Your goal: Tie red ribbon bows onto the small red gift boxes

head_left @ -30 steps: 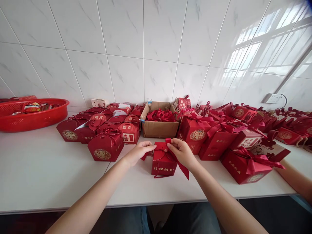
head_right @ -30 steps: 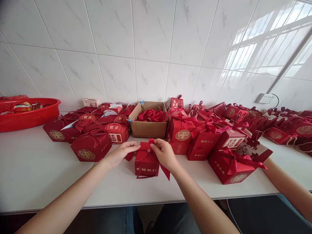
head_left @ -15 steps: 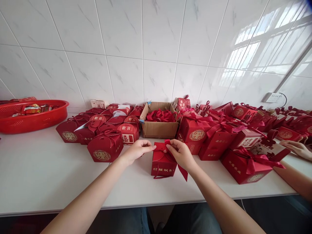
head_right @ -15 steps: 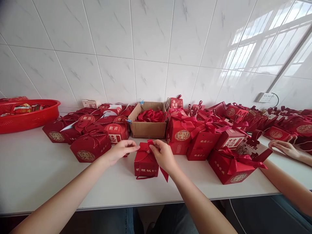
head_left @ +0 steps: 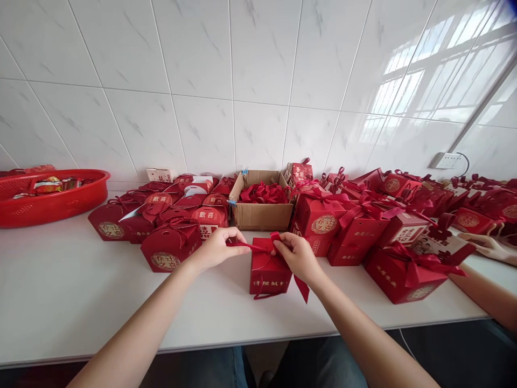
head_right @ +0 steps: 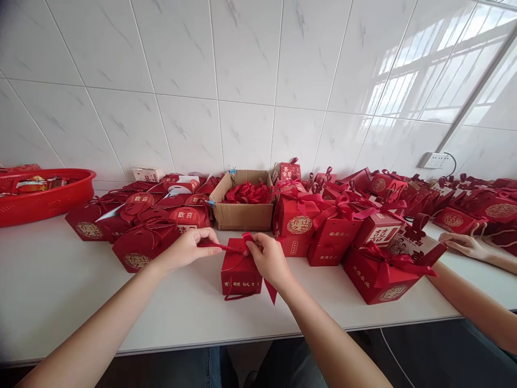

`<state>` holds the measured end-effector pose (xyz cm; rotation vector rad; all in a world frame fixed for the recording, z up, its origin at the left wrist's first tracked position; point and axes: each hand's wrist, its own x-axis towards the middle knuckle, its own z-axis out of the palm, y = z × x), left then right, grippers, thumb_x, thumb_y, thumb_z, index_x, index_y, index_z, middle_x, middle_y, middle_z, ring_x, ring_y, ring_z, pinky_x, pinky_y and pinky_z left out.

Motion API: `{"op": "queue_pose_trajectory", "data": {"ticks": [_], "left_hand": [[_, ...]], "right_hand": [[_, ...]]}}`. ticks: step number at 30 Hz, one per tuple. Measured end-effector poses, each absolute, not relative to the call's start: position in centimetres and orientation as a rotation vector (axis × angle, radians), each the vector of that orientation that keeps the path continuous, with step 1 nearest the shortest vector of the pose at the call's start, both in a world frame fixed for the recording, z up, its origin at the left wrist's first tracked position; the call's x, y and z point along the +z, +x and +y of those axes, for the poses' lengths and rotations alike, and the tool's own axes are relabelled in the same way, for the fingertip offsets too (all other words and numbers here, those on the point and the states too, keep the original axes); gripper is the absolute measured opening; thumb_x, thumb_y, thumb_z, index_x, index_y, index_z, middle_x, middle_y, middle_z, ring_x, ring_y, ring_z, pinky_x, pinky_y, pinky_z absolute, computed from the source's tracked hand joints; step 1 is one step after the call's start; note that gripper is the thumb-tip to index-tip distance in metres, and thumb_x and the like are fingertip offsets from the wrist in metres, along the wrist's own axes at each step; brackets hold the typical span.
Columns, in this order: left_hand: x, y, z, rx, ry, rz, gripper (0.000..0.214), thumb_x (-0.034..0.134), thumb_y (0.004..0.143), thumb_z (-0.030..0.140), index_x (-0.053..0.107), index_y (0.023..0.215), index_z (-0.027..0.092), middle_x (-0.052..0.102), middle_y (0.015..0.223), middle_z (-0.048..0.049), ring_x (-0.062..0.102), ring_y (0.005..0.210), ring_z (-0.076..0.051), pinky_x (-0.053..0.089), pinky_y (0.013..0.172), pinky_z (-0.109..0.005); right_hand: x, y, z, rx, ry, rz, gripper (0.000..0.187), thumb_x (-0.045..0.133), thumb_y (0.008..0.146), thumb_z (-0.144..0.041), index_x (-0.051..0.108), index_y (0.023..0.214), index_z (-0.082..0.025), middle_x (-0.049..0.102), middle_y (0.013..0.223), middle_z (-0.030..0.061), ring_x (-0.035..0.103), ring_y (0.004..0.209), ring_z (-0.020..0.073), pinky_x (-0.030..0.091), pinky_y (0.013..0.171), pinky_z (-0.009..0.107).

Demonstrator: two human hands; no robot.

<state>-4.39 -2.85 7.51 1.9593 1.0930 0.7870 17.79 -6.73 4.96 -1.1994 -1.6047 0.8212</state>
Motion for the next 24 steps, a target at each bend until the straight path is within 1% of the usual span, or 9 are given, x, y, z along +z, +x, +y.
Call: {"op": "queue_pose_trajectory", "data": {"ticks": [5,10,12,16,19,21,24], "left_hand": [[8.4,-4.6,-3.7,0.835,1.945,0.939,0.019,0.067,0.077,0.036,0.061,0.080,0.018,0.067,0.096,-0.0049,0.060,0.094,-0.021,0.045,0.085,-0.034],[8.6,-2.8,-5.2,0.924,1.970,0.873,0.014,0.060,0.084,0.032,0.062,0.085,0.019,0.068,0.095,-0.0056,0.062,0.089,-0.019,0.049,0.077,-0.030],[8.8,-1.9,-5.4,0.940,2.016,0.821,0.012,0.058,0.085,0.029,0.063,0.084,0.018,0.068,0.091,-0.0045,0.062,0.088,-0.018,0.049,0.078,-0.029],[9.8,-0.4,-5.2,0.956,2.103,0.751,0.008,0.059,0.083,0.024,0.064,0.084,0.017,0.066,0.087,-0.0035,0.061,0.085,-0.017,0.049,0.080,-0.028],[10.7,0.6,-4.5,0.981,2.098,0.703,0.007,0.060,0.082,0.022,0.061,0.088,0.017,0.066,0.089,-0.0036,0.062,0.085,-0.016,0.050,0.080,-0.029],[11.2,1.1,-3.9,0.994,2.053,0.640,0.012,0.062,0.080,0.021,0.060,0.091,0.017,0.065,0.091,-0.0042,0.063,0.087,-0.016,0.050,0.080,-0.029],[12.0,1.7,-2.7,0.957,1.983,0.564,0.024,0.066,0.076,0.019,0.056,0.098,0.017,0.065,0.089,-0.0046,0.064,0.088,-0.017,0.051,0.079,-0.030]], "right_hand": [[5.0,17.7,-6.8,0.806,-1.226,-1.603,0.020,0.048,0.085,-0.033,0.060,0.077,-0.019,0.071,0.075,0.0037,0.064,0.072,0.0178,0.046,0.068,0.027],[5.4,17.3,-6.7,0.757,-1.292,-1.622,0.021,0.050,0.083,-0.033,0.064,0.079,-0.019,0.071,0.071,0.0040,0.065,0.068,0.0181,0.046,0.062,0.026],[5.7,17.2,-6.7,0.721,-1.313,-1.649,0.019,0.051,0.081,-0.030,0.066,0.077,-0.019,0.071,0.070,0.0035,0.064,0.065,0.0174,0.044,0.059,0.025],[6.3,17.0,-6.8,0.630,-1.317,-1.722,0.014,0.054,0.075,-0.024,0.066,0.070,-0.019,0.067,0.067,0.0010,0.055,0.059,0.0140,0.037,0.053,0.023],[6.4,17.2,-7.1,0.595,-1.262,-1.805,0.013,0.053,0.073,-0.020,0.060,0.062,-0.018,0.057,0.056,-0.0026,0.043,0.052,0.0095,0.030,0.049,0.022],[6.4,17.5,-7.4,0.592,-1.217,-1.862,0.015,0.053,0.074,-0.020,0.057,0.059,-0.017,0.051,0.054,-0.0040,0.037,0.049,0.0079,0.027,0.048,0.021],[6.2,17.7,-7.6,0.600,-1.176,-1.899,0.020,0.055,0.079,-0.028,0.059,0.063,-0.017,0.050,0.055,-0.0039,0.035,0.049,0.0076,0.025,0.046,0.021]]}}
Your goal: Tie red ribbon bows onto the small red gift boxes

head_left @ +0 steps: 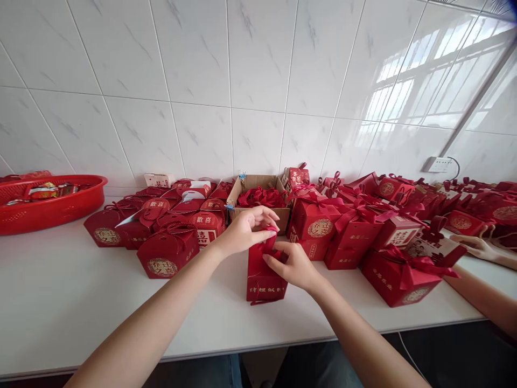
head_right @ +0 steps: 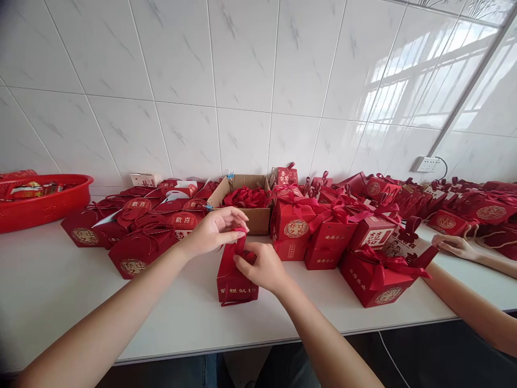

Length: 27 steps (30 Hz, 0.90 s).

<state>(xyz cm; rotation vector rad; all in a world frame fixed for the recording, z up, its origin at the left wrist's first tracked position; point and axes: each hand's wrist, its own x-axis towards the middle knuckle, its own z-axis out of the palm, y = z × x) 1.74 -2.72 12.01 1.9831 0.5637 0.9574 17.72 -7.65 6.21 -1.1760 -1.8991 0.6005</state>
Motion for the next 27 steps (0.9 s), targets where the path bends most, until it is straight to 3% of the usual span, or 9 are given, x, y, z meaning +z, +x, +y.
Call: {"op": "queue_pose_trajectory", "data": {"ticks": [5,8,10,13,19,27], "left_hand": [[11.7,3.6,-0.1,0.961,2.099,0.710,0.042,0.069,0.073,0.021,0.050,0.111,0.020,0.066,0.092,-0.0046,0.064,0.089,-0.019,0.051,0.077,-0.033],[10.8,4.1,0.9,1.103,2.173,0.939,0.032,0.072,0.067,0.019,0.057,0.095,0.019,0.063,0.099,-0.0060,0.059,0.095,-0.022,0.046,0.083,-0.036],[10.3,3.6,0.6,1.184,2.160,1.024,0.015,0.066,0.075,0.028,0.057,0.082,0.017,0.061,0.092,-0.0054,0.058,0.092,-0.023,0.044,0.083,-0.037],[9.8,1.8,-1.0,1.097,2.173,1.019,0.031,0.054,0.085,0.043,0.056,0.067,0.017,0.059,0.069,-0.0010,0.058,0.072,-0.018,0.045,0.071,-0.031],[8.6,-0.2,-3.3,0.918,2.144,0.993,0.025,0.064,0.078,0.044,0.070,0.082,0.020,0.070,0.085,-0.0021,0.063,0.086,-0.020,0.046,0.080,-0.029],[7.6,-0.1,-3.6,0.948,2.045,0.880,0.020,0.055,0.085,0.038,0.059,0.081,0.018,0.064,0.083,-0.0015,0.059,0.083,-0.017,0.047,0.077,-0.028]], "right_hand": [[5.7,17.6,-7.3,0.636,-1.160,-1.815,0.028,0.053,0.084,-0.035,0.064,0.067,-0.016,0.063,0.062,0.0012,0.049,0.055,0.0116,0.034,0.052,0.023],[5.4,17.6,-7.1,0.670,-1.149,-1.809,0.027,0.053,0.085,-0.034,0.066,0.069,-0.016,0.069,0.069,0.0032,0.056,0.062,0.0143,0.039,0.058,0.024],[5.3,17.7,-7.0,0.701,-1.139,-1.798,0.027,0.053,0.085,-0.034,0.067,0.071,-0.016,0.070,0.072,0.0033,0.058,0.064,0.0148,0.040,0.059,0.024],[5.2,17.9,-6.9,0.744,-1.120,-1.777,0.026,0.053,0.086,-0.034,0.067,0.072,-0.016,0.070,0.072,0.0032,0.058,0.064,0.0146,0.041,0.060,0.024],[5.2,18.1,-6.9,0.801,-1.080,-1.767,0.030,0.052,0.086,-0.038,0.066,0.071,-0.016,0.069,0.073,0.0039,0.058,0.065,0.0145,0.043,0.061,0.024],[5.1,17.9,-7.0,0.888,-1.039,-1.623,0.027,0.053,0.085,-0.041,0.063,0.079,-0.016,0.069,0.077,0.0051,0.061,0.068,0.0149,0.046,0.063,0.024]]}}
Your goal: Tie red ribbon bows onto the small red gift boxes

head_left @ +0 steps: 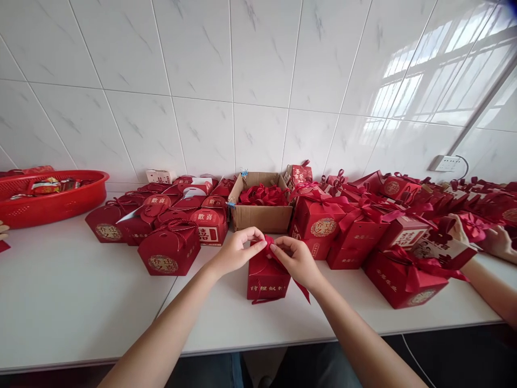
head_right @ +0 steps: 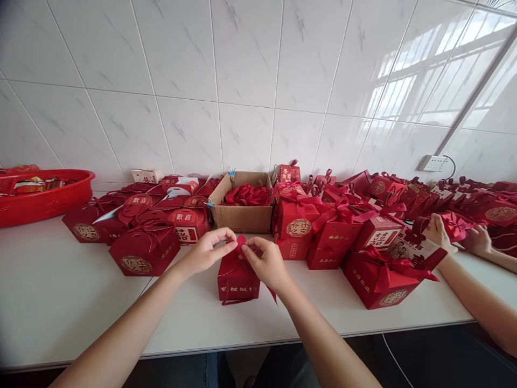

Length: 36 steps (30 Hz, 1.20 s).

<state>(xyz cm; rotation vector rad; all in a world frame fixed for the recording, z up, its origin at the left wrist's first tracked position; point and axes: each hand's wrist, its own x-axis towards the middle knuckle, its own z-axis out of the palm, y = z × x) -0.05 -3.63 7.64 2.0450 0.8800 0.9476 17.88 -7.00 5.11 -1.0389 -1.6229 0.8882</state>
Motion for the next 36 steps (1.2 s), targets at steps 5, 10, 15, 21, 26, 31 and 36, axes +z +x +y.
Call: {"op": "queue_pose_trajectory", "data": {"ticks": [5,10,15,21,26,31,36], "left_hand": [[7.3,0.2,-3.9,0.956,2.076,0.863,0.016,0.062,0.080,0.032,0.057,0.079,0.018,0.059,0.080,0.0006,0.055,0.079,-0.014,0.046,0.075,-0.026],[6.9,0.4,-3.8,1.007,2.080,0.884,0.015,0.063,0.080,0.030,0.058,0.076,0.017,0.061,0.077,0.0004,0.055,0.075,-0.014,0.045,0.072,-0.025],[6.6,0.3,-3.6,0.991,2.079,0.880,0.014,0.064,0.079,0.030,0.061,0.079,0.017,0.064,0.082,-0.0013,0.058,0.079,-0.015,0.047,0.076,-0.027],[6.3,0.2,-3.5,1.021,2.033,0.868,0.012,0.065,0.079,0.028,0.063,0.082,0.016,0.067,0.085,-0.0033,0.061,0.083,-0.017,0.048,0.079,-0.028],[6.1,0.1,-3.3,1.033,2.046,0.895,0.014,0.066,0.078,0.031,0.065,0.079,0.018,0.069,0.083,-0.0033,0.063,0.082,-0.018,0.048,0.078,-0.030],[5.5,-0.1,-3.0,1.133,2.096,0.921,0.013,0.068,0.076,0.031,0.067,0.074,0.019,0.069,0.082,-0.0040,0.063,0.080,-0.020,0.048,0.079,-0.033],[5.1,0.3,-3.0,1.173,2.059,0.905,0.012,0.066,0.078,0.029,0.064,0.072,0.018,0.069,0.080,-0.0037,0.063,0.080,-0.019,0.048,0.077,-0.032]], "right_hand": [[5.1,17.7,-7.3,0.870,-1.116,-1.569,0.029,0.055,0.082,-0.043,0.064,0.079,-0.016,0.064,0.071,0.0030,0.053,0.057,0.0122,0.040,0.052,0.023],[4.8,17.4,-7.5,0.755,-1.140,-1.527,0.022,0.056,0.081,-0.039,0.058,0.086,-0.018,0.065,0.075,0.0030,0.049,0.055,0.0112,0.037,0.051,0.023],[4.7,17.4,-7.5,0.549,-1.174,-1.601,0.015,0.054,0.083,-0.030,0.058,0.094,-0.021,0.066,0.072,-0.0007,0.041,0.047,0.0094,0.034,0.047,0.023],[5.4,17.8,-8.1,0.372,-1.197,-1.797,0.024,0.050,0.087,-0.027,0.070,0.098,-0.022,0.070,0.091,0.0053,0.062,0.073,0.0163,0.047,0.065,0.027],[5.4,17.9,-8.2,0.404,-1.234,-1.872,0.023,0.060,0.082,-0.029,0.071,0.101,-0.024,0.066,0.092,0.0053,0.063,0.081,0.0188,0.050,0.074,0.031],[5.0,17.9,-7.7,0.367,-1.298,-1.779,0.015,0.062,0.081,-0.029,0.075,0.084,-0.023,0.060,0.090,0.0076,0.059,0.086,0.0214,0.048,0.081,0.037],[5.1,18.1,-7.3,0.786,-1.285,-1.667,0.022,0.062,0.080,-0.040,0.073,0.079,-0.021,0.052,0.128,0.0113,0.046,0.123,0.0274,0.035,0.103,0.043]]}}
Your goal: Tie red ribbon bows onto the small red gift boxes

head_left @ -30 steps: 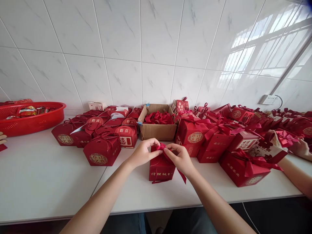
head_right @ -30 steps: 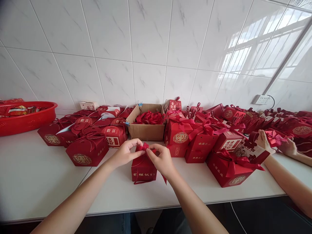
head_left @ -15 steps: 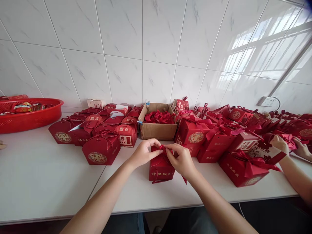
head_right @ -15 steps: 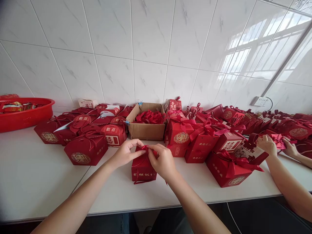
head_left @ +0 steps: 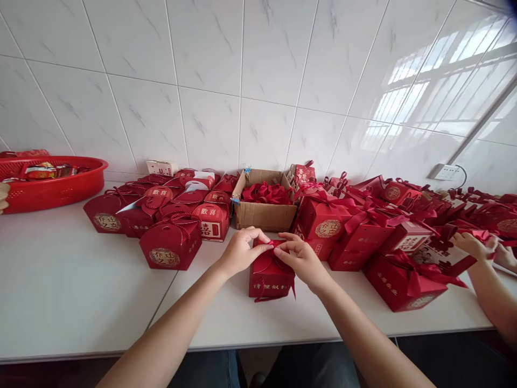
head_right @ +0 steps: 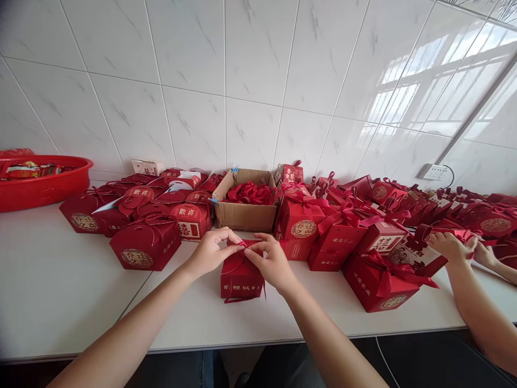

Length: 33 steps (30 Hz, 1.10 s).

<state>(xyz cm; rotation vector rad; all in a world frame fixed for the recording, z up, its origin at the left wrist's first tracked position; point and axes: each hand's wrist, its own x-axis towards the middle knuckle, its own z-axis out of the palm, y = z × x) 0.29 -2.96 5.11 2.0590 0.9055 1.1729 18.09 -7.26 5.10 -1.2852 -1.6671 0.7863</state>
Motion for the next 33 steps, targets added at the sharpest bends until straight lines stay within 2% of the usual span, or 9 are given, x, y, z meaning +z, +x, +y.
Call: {"op": "queue_pose_trajectory", "data": {"ticks": [2,5,12,18,21,23,26,28,33], "left_hand": [[4.9,0.7,-2.9,1.175,2.033,0.894,0.014,0.064,0.079,0.030,0.063,0.073,0.017,0.070,0.080,-0.0039,0.063,0.079,-0.019,0.048,0.075,-0.031],[4.6,1.2,-2.7,1.159,2.007,0.874,0.016,0.063,0.080,0.031,0.062,0.073,0.017,0.069,0.076,-0.0031,0.061,0.073,-0.017,0.047,0.069,-0.029],[5.5,0.2,-3.7,1.232,2.059,0.948,0.015,0.060,0.082,0.034,0.057,0.081,0.019,0.063,0.082,-0.0016,0.057,0.080,-0.017,0.044,0.076,-0.029],[6.3,-0.4,-5.0,1.053,2.251,1.023,0.017,0.063,0.081,0.037,0.071,0.080,0.021,0.070,0.083,-0.0037,0.061,0.085,-0.021,0.045,0.078,-0.032],[6.2,-0.4,-4.4,1.028,2.152,1.020,0.015,0.065,0.079,0.034,0.074,0.078,0.021,0.072,0.084,-0.0040,0.064,0.083,-0.021,0.048,0.076,-0.031],[6.5,-0.6,-4.0,0.977,2.087,1.021,0.015,0.066,0.078,0.033,0.074,0.078,0.020,0.074,0.084,-0.0038,0.066,0.082,-0.021,0.049,0.077,-0.030],[7.3,-1.0,-3.6,0.871,2.061,1.023,0.015,0.065,0.077,0.032,0.073,0.079,0.019,0.074,0.085,-0.0035,0.066,0.085,-0.022,0.050,0.079,-0.030],[7.8,-1.3,-3.7,0.805,2.093,1.010,0.015,0.065,0.077,0.033,0.071,0.079,0.019,0.074,0.087,-0.0029,0.066,0.088,-0.021,0.049,0.082,-0.030],[8.8,-1.2,-3.9,0.690,2.152,0.989,0.016,0.063,0.078,0.034,0.069,0.082,0.020,0.072,0.089,-0.0012,0.065,0.088,-0.020,0.048,0.083,-0.029]], "right_hand": [[5.1,18.2,-7.1,0.971,-1.205,-1.646,0.028,0.060,0.081,-0.044,0.072,0.076,-0.020,0.049,0.134,0.0115,0.037,0.133,0.0272,0.033,0.105,0.042],[4.8,18.2,-7.0,1.112,-1.091,-1.595,0.031,0.060,0.080,-0.046,0.069,0.070,-0.019,0.055,0.129,0.0125,0.032,0.137,0.0266,0.033,0.105,0.041],[4.3,17.7,-6.9,1.125,-1.077,-1.482,0.029,0.062,0.079,-0.046,0.072,0.072,-0.020,0.057,0.126,0.0125,0.030,0.138,0.0263,0.031,0.106,0.040],[4.7,16.9,-7.5,1.107,-1.134,-1.394,0.029,0.065,0.075,-0.048,0.073,0.075,-0.020,0.054,0.130,0.0124,0.035,0.135,0.0272,0.035,0.103,0.038],[4.9,16.8,-8.0,1.058,-1.169,-1.419,0.030,0.059,0.080,-0.046,0.074,0.077,-0.021,0.057,0.127,0.0108,0.036,0.134,0.0252,0.036,0.102,0.035],[4.9,17.0,-8.4,0.964,-1.202,-1.474,0.030,0.055,0.084,-0.044,0.072,0.079,-0.020,0.061,0.120,0.0103,0.045,0.127,0.0243,0.040,0.098,0.033],[4.8,17.7,-9.0,0.764,-1.271,-1.564,0.024,0.052,0.085,-0.037,0.067,0.088,-0.019,0.067,0.104,0.0089,0.063,0.096,0.0210,0.048,0.077,0.030],[4.6,18.2,-9.3,0.639,-1.311,-1.636,0.018,0.052,0.083,-0.031,0.064,0.091,-0.020,0.069,0.095,0.0058,0.063,0.081,0.0181,0.048,0.067,0.028],[4.8,19.1,-9.6,0.393,-1.336,-1.794,0.012,0.054,0.082,-0.021,0.061,0.092,-0.021,0.068,0.087,0.0029,0.061,0.080,0.0175,0.047,0.073,0.030]]}}
